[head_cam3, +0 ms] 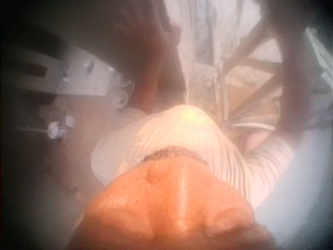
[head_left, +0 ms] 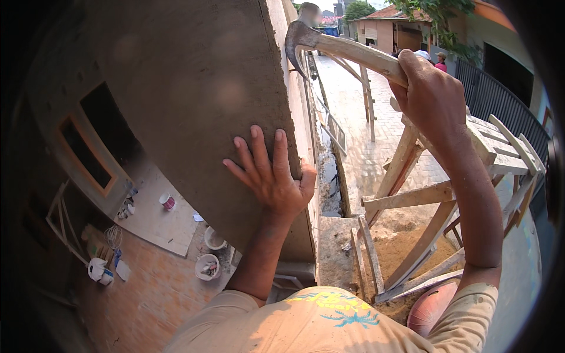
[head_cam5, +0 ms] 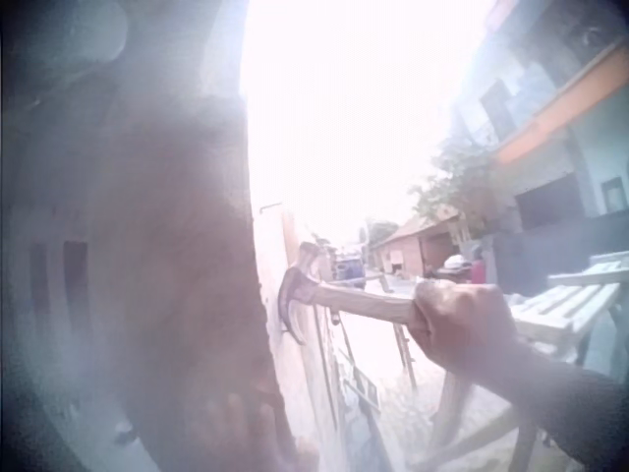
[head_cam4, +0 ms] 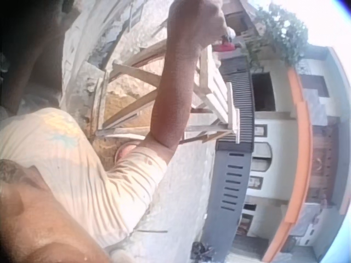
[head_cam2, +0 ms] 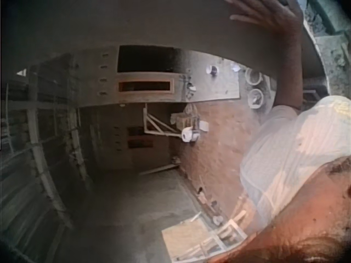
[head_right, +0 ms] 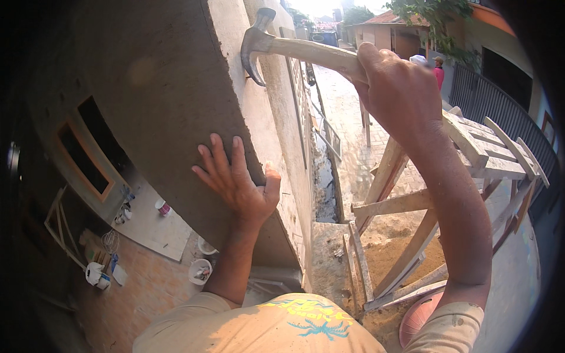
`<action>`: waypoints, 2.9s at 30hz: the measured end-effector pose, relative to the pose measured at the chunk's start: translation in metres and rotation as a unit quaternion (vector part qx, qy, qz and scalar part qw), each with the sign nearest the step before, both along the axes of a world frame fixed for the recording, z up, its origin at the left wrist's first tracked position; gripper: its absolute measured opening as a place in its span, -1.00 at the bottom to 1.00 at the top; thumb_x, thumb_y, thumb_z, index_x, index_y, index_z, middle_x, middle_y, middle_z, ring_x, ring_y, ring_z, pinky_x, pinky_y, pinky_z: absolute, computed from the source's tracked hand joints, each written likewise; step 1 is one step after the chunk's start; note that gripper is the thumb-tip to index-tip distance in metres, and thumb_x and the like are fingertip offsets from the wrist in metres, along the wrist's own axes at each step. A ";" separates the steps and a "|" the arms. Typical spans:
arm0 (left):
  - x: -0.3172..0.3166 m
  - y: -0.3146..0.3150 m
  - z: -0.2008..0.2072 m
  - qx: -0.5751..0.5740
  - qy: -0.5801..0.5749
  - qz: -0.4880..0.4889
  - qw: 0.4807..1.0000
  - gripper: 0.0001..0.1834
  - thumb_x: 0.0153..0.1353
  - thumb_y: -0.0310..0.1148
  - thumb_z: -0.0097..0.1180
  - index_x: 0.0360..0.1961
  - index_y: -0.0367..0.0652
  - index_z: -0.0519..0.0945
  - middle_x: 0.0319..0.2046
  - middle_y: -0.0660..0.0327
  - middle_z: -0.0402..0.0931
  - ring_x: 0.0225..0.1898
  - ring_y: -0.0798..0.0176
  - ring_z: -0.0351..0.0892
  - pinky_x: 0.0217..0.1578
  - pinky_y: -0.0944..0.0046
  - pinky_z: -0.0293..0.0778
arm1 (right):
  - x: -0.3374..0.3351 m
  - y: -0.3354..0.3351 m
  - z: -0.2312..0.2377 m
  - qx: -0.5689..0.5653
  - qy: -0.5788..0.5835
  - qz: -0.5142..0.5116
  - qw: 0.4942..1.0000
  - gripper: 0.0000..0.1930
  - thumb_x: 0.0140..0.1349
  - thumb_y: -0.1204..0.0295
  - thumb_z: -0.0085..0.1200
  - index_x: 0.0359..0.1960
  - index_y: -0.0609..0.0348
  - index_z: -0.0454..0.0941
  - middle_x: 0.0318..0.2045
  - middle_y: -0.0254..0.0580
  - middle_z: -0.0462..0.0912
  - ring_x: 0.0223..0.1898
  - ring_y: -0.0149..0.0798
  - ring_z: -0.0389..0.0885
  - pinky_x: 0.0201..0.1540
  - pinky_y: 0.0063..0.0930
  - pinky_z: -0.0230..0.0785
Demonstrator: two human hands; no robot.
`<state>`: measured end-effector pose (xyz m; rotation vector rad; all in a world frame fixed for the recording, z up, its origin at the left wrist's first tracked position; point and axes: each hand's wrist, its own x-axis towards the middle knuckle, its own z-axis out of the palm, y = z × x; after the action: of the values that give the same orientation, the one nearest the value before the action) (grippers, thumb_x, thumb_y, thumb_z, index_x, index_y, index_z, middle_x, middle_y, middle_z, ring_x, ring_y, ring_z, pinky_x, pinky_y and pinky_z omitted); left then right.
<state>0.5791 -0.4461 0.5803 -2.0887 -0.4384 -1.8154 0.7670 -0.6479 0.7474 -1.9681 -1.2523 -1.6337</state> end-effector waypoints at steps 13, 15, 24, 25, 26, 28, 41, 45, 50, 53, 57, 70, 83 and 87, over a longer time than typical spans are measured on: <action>0.000 -0.002 -0.002 -0.016 0.011 0.005 1.000 -0.08 0.15 -0.13 0.19 0.54 -0.16 0.20 0.57 -0.26 0.00 0.61 -0.45 -0.21 0.44 -0.58 -0.48 | 0.041 0.012 0.013 -0.049 -0.002 -0.007 0.999 -0.72 0.26 0.45 0.22 -0.06 0.01 0.42 -0.29 -0.08 0.71 -0.29 0.11 0.75 -0.28 -0.03 0.62; 0.001 0.000 -0.002 -0.012 0.009 -0.002 1.000 -0.08 0.15 -0.13 0.19 0.54 -0.15 0.20 0.57 -0.26 0.00 0.61 -0.45 -0.22 0.44 -0.58 -0.49 | 0.043 0.011 0.013 -0.049 -0.018 0.012 0.999 -0.71 0.26 0.44 0.22 -0.04 0.00 0.42 -0.30 -0.06 0.71 -0.30 0.13 0.75 -0.27 -0.01 0.62; -0.004 0.000 -0.001 -0.017 0.021 -0.002 1.000 -0.07 0.14 -0.12 0.22 0.54 -0.14 0.20 0.57 -0.25 -0.01 0.61 -0.45 -0.24 0.43 -0.60 -0.49 | 0.032 0.011 0.023 -0.059 -0.020 -0.011 0.998 -0.80 0.28 0.48 0.15 -0.10 0.02 0.45 -0.31 -0.11 0.74 -0.25 0.06 0.79 -0.24 -0.05 0.65; -0.006 0.000 -0.001 -0.017 0.022 0.002 1.000 -0.07 0.15 -0.12 0.22 0.53 -0.15 0.21 0.57 -0.25 -0.01 0.61 -0.45 -0.24 0.43 -0.60 -0.49 | 0.033 0.012 0.023 -0.056 -0.023 0.000 0.998 -0.79 0.28 0.48 0.15 -0.09 0.02 0.45 -0.30 -0.10 0.74 -0.25 0.06 0.79 -0.24 -0.04 0.65; -0.004 -0.002 0.000 -0.020 0.020 -0.002 1.000 -0.07 0.15 -0.12 0.22 0.53 -0.15 0.21 0.57 -0.25 -0.01 0.61 -0.45 -0.24 0.43 -0.60 -0.50 | 0.033 0.011 0.025 -0.056 -0.029 0.004 0.998 -0.78 0.28 0.48 0.15 -0.07 0.01 0.45 -0.30 -0.09 0.74 -0.25 0.07 0.78 -0.24 -0.04 0.65; 0.000 -0.004 -0.001 -0.023 0.017 -0.014 0.999 -0.08 0.15 -0.11 0.22 0.53 -0.16 0.22 0.57 -0.25 -0.01 0.61 -0.46 -0.24 0.43 -0.60 -0.51 | 0.044 0.011 0.018 -0.051 -0.019 -0.028 0.998 -0.74 0.27 0.47 0.16 -0.04 -0.01 0.46 -0.28 -0.08 0.75 -0.23 0.08 0.78 -0.23 -0.03 0.65; -0.001 -0.001 0.002 -0.014 0.010 -0.022 1.000 -0.10 0.15 -0.12 0.22 0.51 -0.15 0.25 0.56 -0.24 0.03 0.60 -0.45 -0.21 0.44 -0.58 -0.53 | 0.058 0.016 0.040 -0.061 -0.019 -0.021 0.998 -0.64 0.22 0.46 0.24 0.03 -0.10 0.46 -0.26 -0.05 0.74 -0.21 0.16 0.74 -0.20 0.08 0.59; -0.001 -0.001 0.003 -0.015 0.006 -0.016 1.000 -0.08 0.13 -0.12 0.23 0.52 -0.15 0.24 0.56 -0.24 0.03 0.61 -0.45 -0.21 0.44 -0.58 -0.53 | 0.056 0.014 0.035 -0.052 -0.033 -0.031 0.998 -0.63 0.22 0.47 0.24 0.05 -0.08 0.47 -0.25 -0.06 0.76 -0.20 0.15 0.75 -0.18 0.06 0.60; -0.004 -0.001 0.000 -0.017 0.008 -0.013 1.000 -0.05 0.10 -0.12 0.25 0.53 -0.15 0.22 0.56 -0.23 0.03 0.61 -0.44 -0.21 0.43 -0.61 -0.50 | 0.038 0.020 0.055 -0.081 0.004 -0.010 0.997 -0.84 0.16 0.41 0.21 -0.25 0.02 0.50 -0.42 -0.03 0.69 -0.31 0.11 0.74 -0.24 0.01 0.55; -0.001 0.000 0.001 -0.018 0.007 -0.019 1.000 -0.05 0.09 -0.13 0.25 0.53 -0.14 0.22 0.56 -0.23 0.02 0.60 -0.45 -0.21 0.42 -0.63 -0.49 | 0.024 0.013 0.064 -0.092 0.037 -0.001 0.995 -0.88 0.13 0.43 0.17 -0.34 0.13 0.51 -0.47 0.10 0.66 -0.34 0.22 0.71 -0.23 0.08 0.51; -0.001 -0.004 -0.001 -0.023 0.011 -0.025 0.999 -0.05 0.09 -0.14 0.24 0.53 -0.14 0.22 0.57 -0.22 0.01 0.60 -0.45 -0.21 0.42 -0.64 -0.48 | 0.032 0.014 0.091 -0.130 0.019 -0.018 0.991 -0.84 0.08 0.44 0.20 -0.30 0.12 0.53 -0.47 0.08 0.67 -0.35 0.22 0.71 -0.25 0.07 0.52; 0.000 -0.001 0.000 -0.012 -0.001 -0.012 1.000 -0.06 0.12 -0.11 0.24 0.52 -0.15 0.23 0.58 -0.21 0.01 0.61 -0.44 -0.23 0.43 -0.61 -0.45 | 0.023 0.007 0.070 -0.098 0.038 0.028 0.994 -0.85 0.14 0.45 0.16 -0.24 0.05 0.61 -0.45 -0.03 0.72 -0.33 0.13 0.76 -0.24 0.02 0.54; 0.001 -0.003 -0.003 -0.016 0.006 -0.018 1.000 -0.14 0.24 -0.08 0.20 0.51 -0.21 0.24 0.56 -0.24 0.02 0.61 -0.42 -0.23 0.45 -0.56 -0.50 | 0.051 0.007 0.045 0.117 -0.257 0.019 0.959 -0.86 0.21 0.43 0.25 -0.27 -0.11 0.53 -0.50 -0.44 0.48 -0.46 -0.39 0.64 -0.37 -0.37 0.48; -0.006 -0.007 0.001 -0.026 0.010 -0.007 1.000 -0.13 0.24 -0.07 0.20 0.51 -0.21 0.23 0.56 -0.24 0.04 0.61 -0.43 -0.22 0.46 -0.55 -0.49 | 0.052 0.019 0.038 0.058 -0.087 0.039 0.994 -0.90 0.27 0.49 0.14 -0.34 -0.02 0.45 -0.47 -0.31 0.58 -0.38 -0.18 0.72 -0.33 -0.17 0.50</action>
<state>0.5727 -0.4534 0.5813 -2.1472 -0.4706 -1.8090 0.8189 -0.6286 0.7855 -1.7176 -1.2483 -1.8280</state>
